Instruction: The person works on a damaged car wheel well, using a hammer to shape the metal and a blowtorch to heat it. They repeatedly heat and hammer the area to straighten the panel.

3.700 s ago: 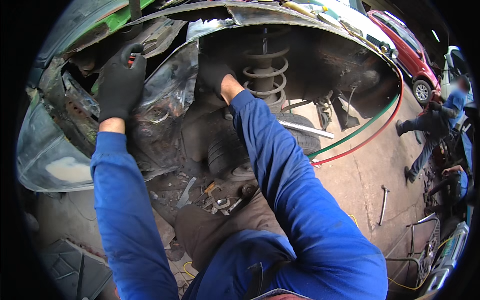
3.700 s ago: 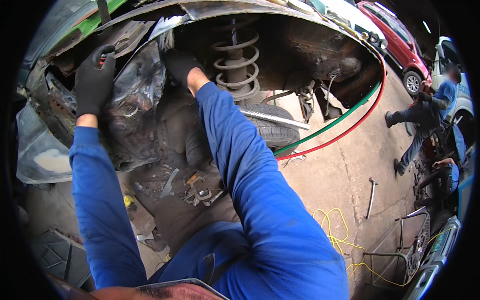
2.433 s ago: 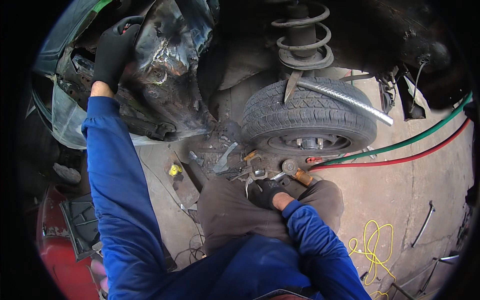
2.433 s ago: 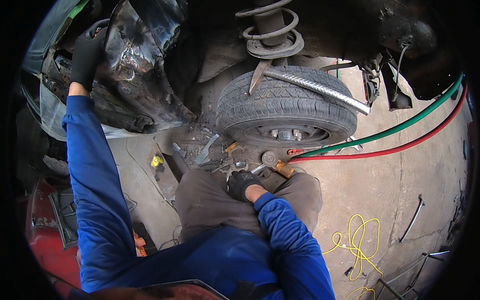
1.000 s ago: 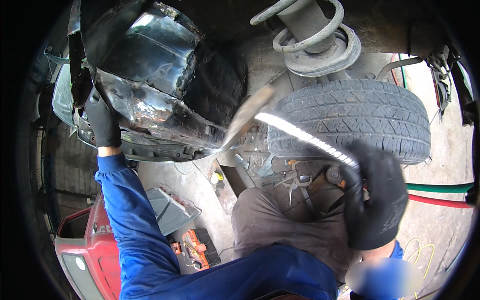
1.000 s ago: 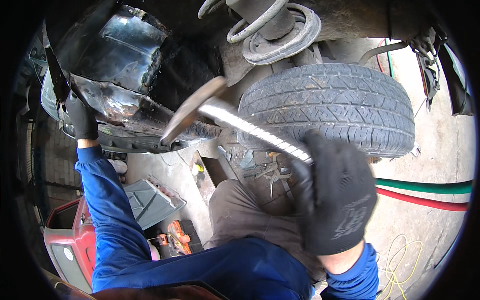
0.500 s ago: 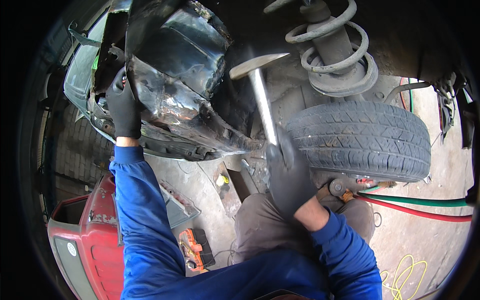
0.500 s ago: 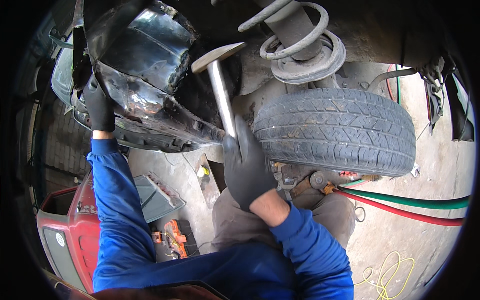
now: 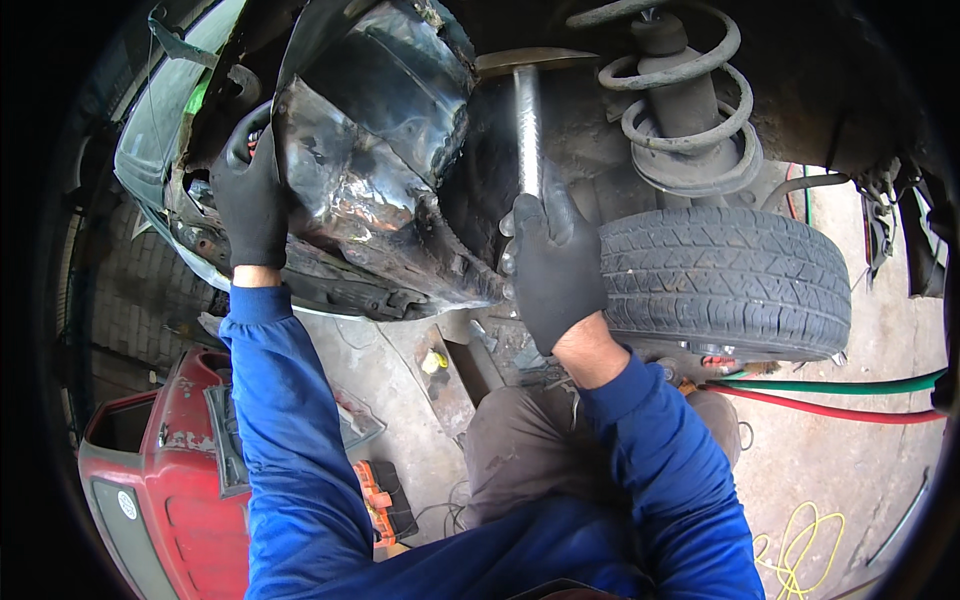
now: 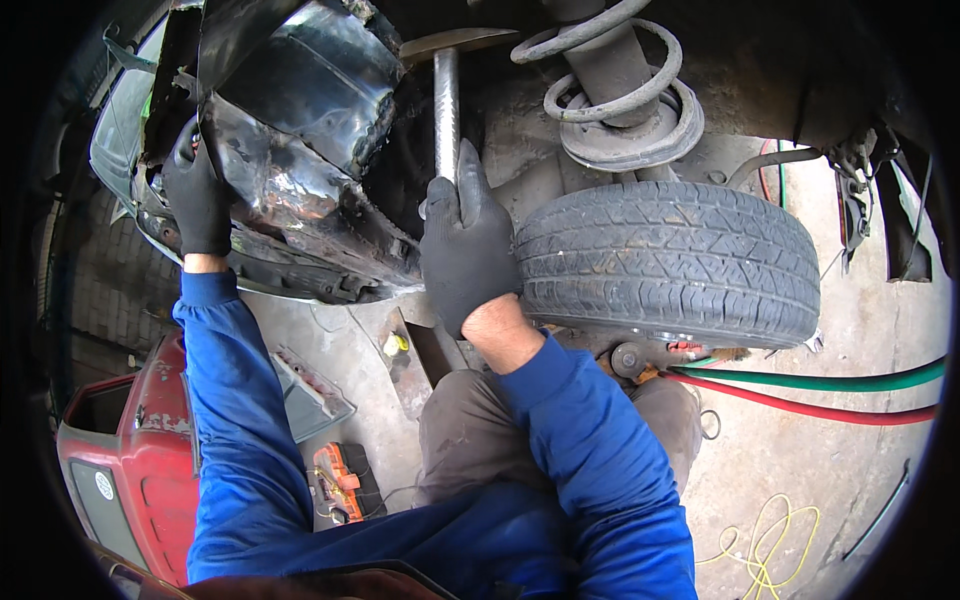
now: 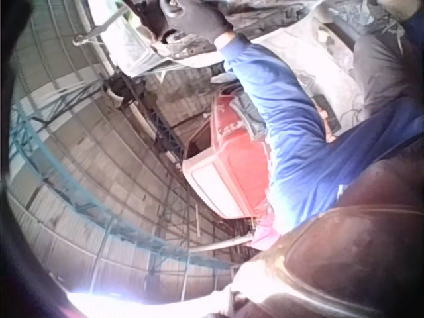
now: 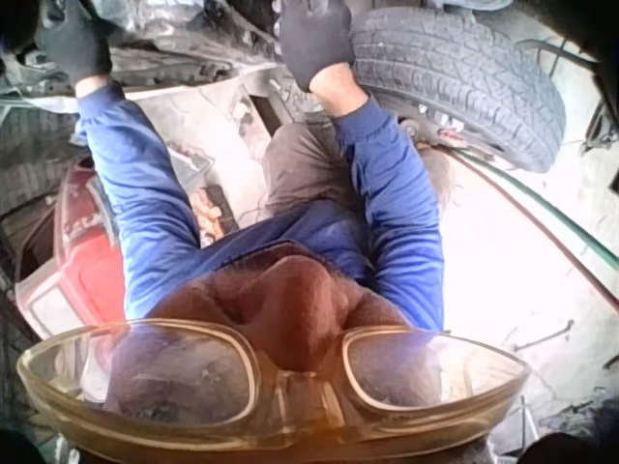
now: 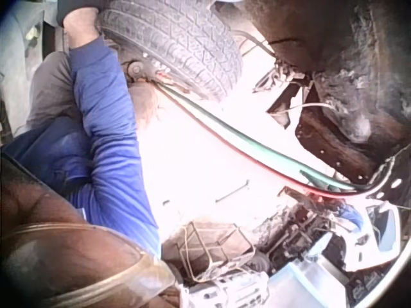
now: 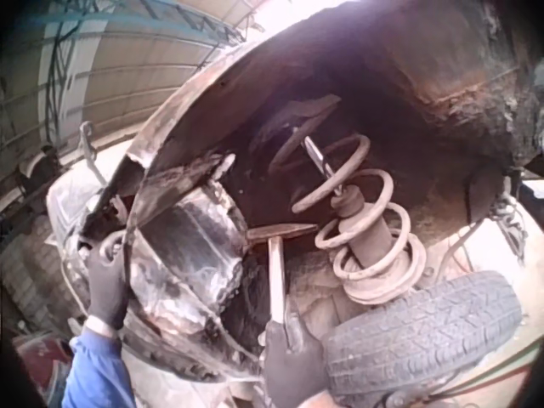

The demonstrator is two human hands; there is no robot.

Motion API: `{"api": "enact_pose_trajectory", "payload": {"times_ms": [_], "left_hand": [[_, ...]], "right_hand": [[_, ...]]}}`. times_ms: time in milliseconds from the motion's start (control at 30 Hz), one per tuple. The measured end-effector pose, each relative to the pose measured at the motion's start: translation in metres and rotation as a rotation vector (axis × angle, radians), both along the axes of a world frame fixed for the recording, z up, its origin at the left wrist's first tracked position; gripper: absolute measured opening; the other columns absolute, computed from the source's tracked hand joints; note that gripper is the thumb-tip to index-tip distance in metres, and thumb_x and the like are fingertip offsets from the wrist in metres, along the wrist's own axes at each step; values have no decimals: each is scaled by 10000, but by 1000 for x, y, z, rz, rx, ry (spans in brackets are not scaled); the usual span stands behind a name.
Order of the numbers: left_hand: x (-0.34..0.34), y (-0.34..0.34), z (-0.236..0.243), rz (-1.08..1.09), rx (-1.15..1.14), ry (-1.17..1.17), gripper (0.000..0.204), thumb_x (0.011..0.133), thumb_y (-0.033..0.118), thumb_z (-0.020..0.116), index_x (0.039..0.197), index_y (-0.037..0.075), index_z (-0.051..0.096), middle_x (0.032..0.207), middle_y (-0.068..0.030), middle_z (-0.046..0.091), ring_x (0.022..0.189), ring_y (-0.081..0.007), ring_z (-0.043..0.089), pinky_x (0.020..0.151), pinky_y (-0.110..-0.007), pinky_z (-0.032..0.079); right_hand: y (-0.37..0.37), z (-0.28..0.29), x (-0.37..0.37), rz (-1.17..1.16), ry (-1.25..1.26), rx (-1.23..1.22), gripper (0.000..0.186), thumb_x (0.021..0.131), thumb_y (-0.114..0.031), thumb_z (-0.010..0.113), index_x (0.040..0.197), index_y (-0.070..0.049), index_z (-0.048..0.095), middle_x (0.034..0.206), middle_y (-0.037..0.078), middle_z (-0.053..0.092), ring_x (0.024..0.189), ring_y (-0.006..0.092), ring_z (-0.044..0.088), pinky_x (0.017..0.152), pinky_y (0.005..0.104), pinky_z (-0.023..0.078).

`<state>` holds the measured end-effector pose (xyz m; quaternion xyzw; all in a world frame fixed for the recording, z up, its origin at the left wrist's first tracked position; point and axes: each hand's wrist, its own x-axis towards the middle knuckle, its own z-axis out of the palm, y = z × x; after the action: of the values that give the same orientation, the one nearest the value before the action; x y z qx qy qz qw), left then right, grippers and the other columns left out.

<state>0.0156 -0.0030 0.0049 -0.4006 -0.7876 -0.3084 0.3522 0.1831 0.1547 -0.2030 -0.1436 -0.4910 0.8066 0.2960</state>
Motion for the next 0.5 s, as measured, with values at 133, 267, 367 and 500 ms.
{"api": "enact_pose_trajectory", "payload": {"times_ms": [133,267,367,500], "left_hand": [[5,3,1,-19,4,9,300,1062,144,660,1273,-38,771,1172,-90,802,1055,-148,725,980,-313,550],[6,4,-2,57,-5,29,299,1064,143,654,1276,-32,773,1155,-95,803,1044,-143,728,969,-312,553],[2,1,0,46,-1,4,304,1068,157,650,1285,-18,771,1129,-107,800,1033,-143,730,956,-312,554],[-10,-4,1,33,-28,28,341,1099,191,606,1315,-27,752,1131,-106,799,1028,-149,723,943,-319,550]], "right_hand": [[5,3,1,7,-26,26,570,1123,-225,576,1639,-7,468,912,123,699,788,165,657,751,364,561],[11,0,3,-67,33,-30,565,1116,-214,578,1627,2,476,915,141,701,777,186,664,752,371,563],[16,0,2,-49,-197,293,579,1117,-258,564,1624,8,479,968,189,739,821,241,714,781,401,576],[30,-4,8,123,-97,78,590,1107,-279,562,1612,13,479,1167,301,744,1071,409,751,985,476,561]]}}
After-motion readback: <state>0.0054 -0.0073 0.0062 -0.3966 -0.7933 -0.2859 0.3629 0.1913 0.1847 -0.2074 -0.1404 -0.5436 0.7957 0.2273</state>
